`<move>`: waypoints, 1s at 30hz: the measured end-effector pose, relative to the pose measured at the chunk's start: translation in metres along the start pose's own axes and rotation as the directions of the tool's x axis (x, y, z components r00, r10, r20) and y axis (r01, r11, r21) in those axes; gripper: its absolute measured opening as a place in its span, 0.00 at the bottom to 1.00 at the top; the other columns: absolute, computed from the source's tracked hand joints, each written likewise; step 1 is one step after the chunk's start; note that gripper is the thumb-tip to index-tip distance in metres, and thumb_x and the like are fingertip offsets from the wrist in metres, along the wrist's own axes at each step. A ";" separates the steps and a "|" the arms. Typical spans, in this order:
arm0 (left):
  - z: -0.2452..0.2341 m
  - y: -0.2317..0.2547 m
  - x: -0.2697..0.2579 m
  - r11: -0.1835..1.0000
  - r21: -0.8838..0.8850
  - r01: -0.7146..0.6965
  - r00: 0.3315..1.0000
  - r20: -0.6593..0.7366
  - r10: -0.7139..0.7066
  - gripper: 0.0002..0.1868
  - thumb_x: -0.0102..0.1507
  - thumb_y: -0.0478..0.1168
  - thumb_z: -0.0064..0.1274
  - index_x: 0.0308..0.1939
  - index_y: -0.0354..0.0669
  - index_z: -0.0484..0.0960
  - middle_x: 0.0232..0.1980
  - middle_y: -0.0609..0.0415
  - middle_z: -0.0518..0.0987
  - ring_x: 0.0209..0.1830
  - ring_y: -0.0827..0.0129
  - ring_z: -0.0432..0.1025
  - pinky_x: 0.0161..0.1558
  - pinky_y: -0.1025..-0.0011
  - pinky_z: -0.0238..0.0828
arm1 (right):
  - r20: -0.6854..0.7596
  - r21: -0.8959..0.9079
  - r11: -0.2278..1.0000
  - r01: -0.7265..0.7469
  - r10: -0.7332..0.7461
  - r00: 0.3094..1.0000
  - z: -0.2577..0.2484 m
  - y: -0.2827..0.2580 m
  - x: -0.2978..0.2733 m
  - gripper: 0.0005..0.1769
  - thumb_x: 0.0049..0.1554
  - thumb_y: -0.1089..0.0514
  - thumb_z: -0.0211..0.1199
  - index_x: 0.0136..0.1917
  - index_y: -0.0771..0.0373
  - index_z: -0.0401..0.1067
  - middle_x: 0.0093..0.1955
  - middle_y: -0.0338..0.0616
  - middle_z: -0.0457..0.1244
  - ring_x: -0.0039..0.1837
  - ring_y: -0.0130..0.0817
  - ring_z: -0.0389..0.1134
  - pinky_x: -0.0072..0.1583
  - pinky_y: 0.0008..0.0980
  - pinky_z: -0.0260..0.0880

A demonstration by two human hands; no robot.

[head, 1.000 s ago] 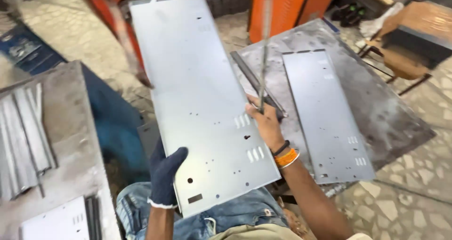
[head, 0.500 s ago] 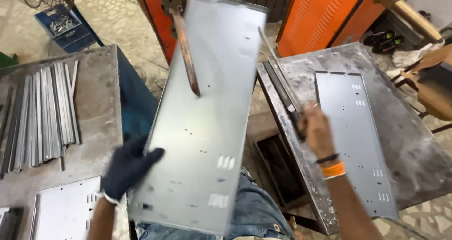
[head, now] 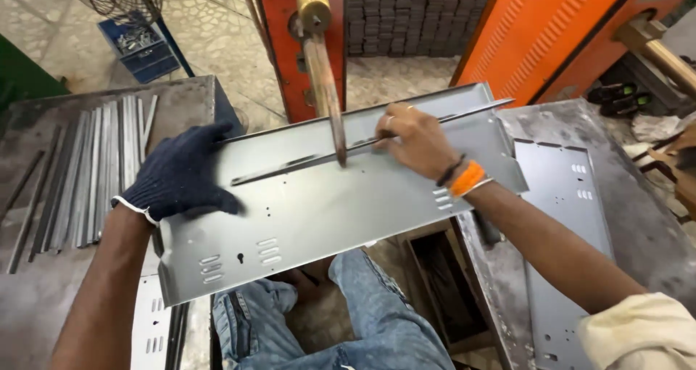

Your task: Spot welding thin metal strips onto a flat metal plate using an industrial spot welder.

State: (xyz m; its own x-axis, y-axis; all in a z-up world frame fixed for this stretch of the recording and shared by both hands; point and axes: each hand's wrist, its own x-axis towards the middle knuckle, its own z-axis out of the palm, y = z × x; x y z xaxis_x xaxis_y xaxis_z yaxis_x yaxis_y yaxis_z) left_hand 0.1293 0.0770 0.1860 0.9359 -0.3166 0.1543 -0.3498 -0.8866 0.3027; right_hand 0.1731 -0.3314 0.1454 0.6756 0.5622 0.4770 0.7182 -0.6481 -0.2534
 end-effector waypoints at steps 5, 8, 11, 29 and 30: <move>0.011 -0.024 0.003 0.982 -0.015 -0.189 0.982 0.000 0.189 0.70 0.31 0.66 0.78 0.71 0.39 0.68 0.63 0.37 0.76 0.62 0.44 0.72 0.60 0.55 0.68 | -0.117 -0.071 0.996 -0.053 0.044 0.992 0.032 -0.022 0.028 0.15 0.49 0.49 0.78 0.39 0.59 0.78 0.44 0.44 0.65 0.53 0.44 0.64 0.55 0.45 0.63; 0.025 -0.039 0.003 0.969 -0.233 -0.081 0.996 -0.060 0.069 0.58 0.39 0.62 0.72 0.69 0.41 0.71 0.62 0.42 0.78 0.60 0.50 0.75 0.57 0.58 0.71 | -0.264 -0.246 0.969 0.040 -0.107 0.958 0.035 -0.014 0.040 0.27 0.48 0.41 0.79 0.46 0.66 0.77 0.49 0.49 0.64 0.56 0.44 0.63 0.59 0.48 0.59; 0.037 -0.052 0.007 0.993 -0.068 -0.101 0.987 -0.136 0.091 0.30 0.58 0.56 0.65 0.59 0.46 0.83 0.55 0.44 0.83 0.54 0.49 0.77 0.54 0.57 0.73 | -0.310 -0.342 0.938 -0.050 -0.063 0.949 0.052 0.006 0.052 0.24 0.43 0.41 0.74 0.45 0.59 0.79 0.56 0.48 0.66 0.59 0.47 0.63 0.58 0.45 0.60; 0.020 -0.091 0.031 0.973 0.017 -0.230 0.827 -0.524 0.204 0.15 0.67 0.43 0.53 0.54 0.41 0.84 0.48 0.41 0.83 0.47 0.47 0.78 0.52 0.55 0.74 | 0.134 -0.044 0.990 -0.135 0.140 0.981 0.031 0.042 0.034 0.15 0.64 0.50 0.61 0.53 0.64 0.78 0.43 0.56 0.70 0.44 0.54 0.70 0.46 0.48 0.68; 0.021 -0.105 0.020 0.975 0.014 -0.224 0.829 -0.523 0.198 0.15 0.67 0.43 0.53 0.54 0.41 0.84 0.48 0.41 0.83 0.47 0.47 0.78 0.52 0.55 0.74 | 0.141 -0.041 0.990 -0.133 0.138 0.980 0.033 0.039 0.028 0.15 0.64 0.50 0.61 0.53 0.64 0.78 0.43 0.56 0.70 0.44 0.54 0.70 0.46 0.48 0.68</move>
State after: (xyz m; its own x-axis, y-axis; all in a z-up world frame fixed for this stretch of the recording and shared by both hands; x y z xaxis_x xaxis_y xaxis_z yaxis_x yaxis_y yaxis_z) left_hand 0.1859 0.1571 0.1378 0.6856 -0.2616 0.6793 -0.5496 -0.7979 0.2475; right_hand 0.2258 -0.3242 0.1208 0.7847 0.5344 0.3142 0.6144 -0.7376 -0.2800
